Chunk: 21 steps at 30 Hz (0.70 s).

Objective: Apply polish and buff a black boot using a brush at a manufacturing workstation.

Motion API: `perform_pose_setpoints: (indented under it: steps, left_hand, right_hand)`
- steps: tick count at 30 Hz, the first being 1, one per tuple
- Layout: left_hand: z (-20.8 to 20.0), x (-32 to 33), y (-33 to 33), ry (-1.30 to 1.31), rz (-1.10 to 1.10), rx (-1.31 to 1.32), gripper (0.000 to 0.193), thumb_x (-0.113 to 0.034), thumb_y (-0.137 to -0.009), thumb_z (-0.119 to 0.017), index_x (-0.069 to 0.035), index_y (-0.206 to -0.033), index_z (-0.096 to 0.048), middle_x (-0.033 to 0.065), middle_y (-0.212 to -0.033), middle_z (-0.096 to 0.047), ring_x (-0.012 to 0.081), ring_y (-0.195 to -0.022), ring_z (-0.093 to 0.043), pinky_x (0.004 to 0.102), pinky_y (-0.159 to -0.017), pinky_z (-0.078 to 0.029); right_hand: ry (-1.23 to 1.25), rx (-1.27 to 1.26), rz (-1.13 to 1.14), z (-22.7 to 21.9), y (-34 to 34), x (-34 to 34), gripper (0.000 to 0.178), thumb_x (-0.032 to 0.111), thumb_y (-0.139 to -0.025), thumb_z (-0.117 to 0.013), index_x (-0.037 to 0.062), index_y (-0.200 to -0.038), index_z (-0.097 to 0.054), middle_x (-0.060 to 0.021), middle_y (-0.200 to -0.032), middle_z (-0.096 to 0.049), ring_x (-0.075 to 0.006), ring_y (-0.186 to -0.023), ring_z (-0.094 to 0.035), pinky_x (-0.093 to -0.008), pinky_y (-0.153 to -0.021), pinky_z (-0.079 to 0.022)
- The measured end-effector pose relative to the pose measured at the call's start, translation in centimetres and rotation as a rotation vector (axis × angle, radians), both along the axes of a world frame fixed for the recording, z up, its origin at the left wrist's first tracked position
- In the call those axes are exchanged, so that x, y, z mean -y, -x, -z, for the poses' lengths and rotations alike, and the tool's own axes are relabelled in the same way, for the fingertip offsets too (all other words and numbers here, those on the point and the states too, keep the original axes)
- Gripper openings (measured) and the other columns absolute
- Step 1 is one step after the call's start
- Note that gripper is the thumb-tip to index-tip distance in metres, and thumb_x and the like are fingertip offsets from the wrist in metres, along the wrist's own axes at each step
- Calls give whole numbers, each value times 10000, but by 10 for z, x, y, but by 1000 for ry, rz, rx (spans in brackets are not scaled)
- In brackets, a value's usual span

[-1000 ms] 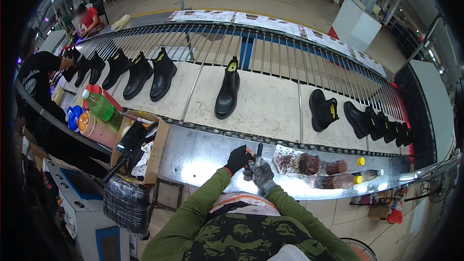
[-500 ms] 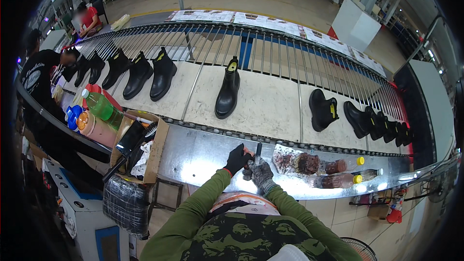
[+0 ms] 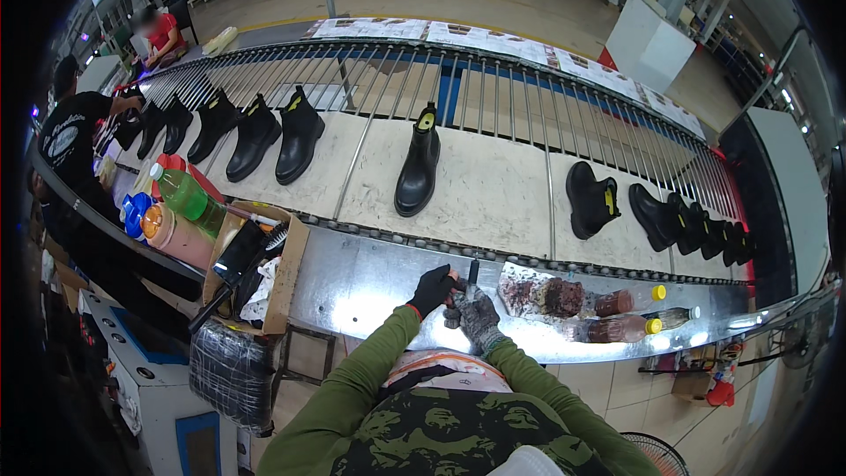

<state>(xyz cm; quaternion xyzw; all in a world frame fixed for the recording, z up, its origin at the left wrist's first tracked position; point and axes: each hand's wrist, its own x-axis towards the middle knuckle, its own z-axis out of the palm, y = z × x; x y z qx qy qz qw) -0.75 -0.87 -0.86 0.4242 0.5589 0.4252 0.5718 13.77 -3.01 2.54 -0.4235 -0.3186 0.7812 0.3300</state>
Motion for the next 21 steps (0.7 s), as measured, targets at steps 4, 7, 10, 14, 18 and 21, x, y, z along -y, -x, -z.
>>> perform_pose_setpoints:
  steps: [4, 7, 10, 14, 18, 21]
  left_hand:
    - [0, -1, 2, 13, 26, 34, 197, -270, -914, -541, -73, -907, -531, 27, -639, -569, 92, -453, -534, 232, -411, -442]
    - [-1, 0, -1, 27, -60, 39, 189, -267, -910, -550, -83, -880, -517, 24, -643, -569, 91, -450, -527, 230, -413, -442]
    - [-2, 1, 0, 11, -61, 31, 199, -265, -904, -563, -87, -844, -497, 23, -639, -565, 91, -449, -523, 231, -414, -441]
    - [1, 1, 0, 5, -53, 35, 200, -259, -896, -575, -91, -836, -487, 26, -633, -557, 93, -449, -524, 234, -407, -437]
    - [3, -1, -1, -39, -52, -6, 200, -253, -893, -581, -89, -833, -483, 29, -634, -556, 98, -445, -524, 235, -405, -440]
    - [8, -1, 0, -24, -78, 30, 214, -268, -896, -574, -82, -828, -492, 28, -629, -556, 98, -443, -523, 233, -408, -442]
  right_hand:
    - [2, 24, 2, -6, 2, 1, 401, 212, -905, -568, 95, -1262, -429, -58, -856, -557, -144, -610, -569, -299, -502, -518]
    - [-3, 19, -2, 1, 1, -1, 407, 215, -902, -571, 97, -1265, -430, -55, -862, -559, -141, -610, -560, -296, -506, -512]
    - [-10, -5, -24, 4, 0, -1, 411, 216, -897, -577, 94, -1261, -433, -54, -869, -560, -143, -614, -556, -300, -511, -511]
    - [-26, 10, -5, 2, 0, 1, 404, 216, -892, -585, 89, -1248, -442, -50, -859, -560, -142, -608, -552, -302, -510, -509]
    - [-8, 24, -17, 4, 0, -2, 426, 213, -889, -588, 87, -1265, -432, -54, -866, -569, -142, -609, -565, -302, -507, -525]
    - [-7, 31, -14, 0, 1, 0, 449, 213, -887, -589, 86, -1283, -420, -62, -882, -577, -146, -621, -583, -306, -511, -538]
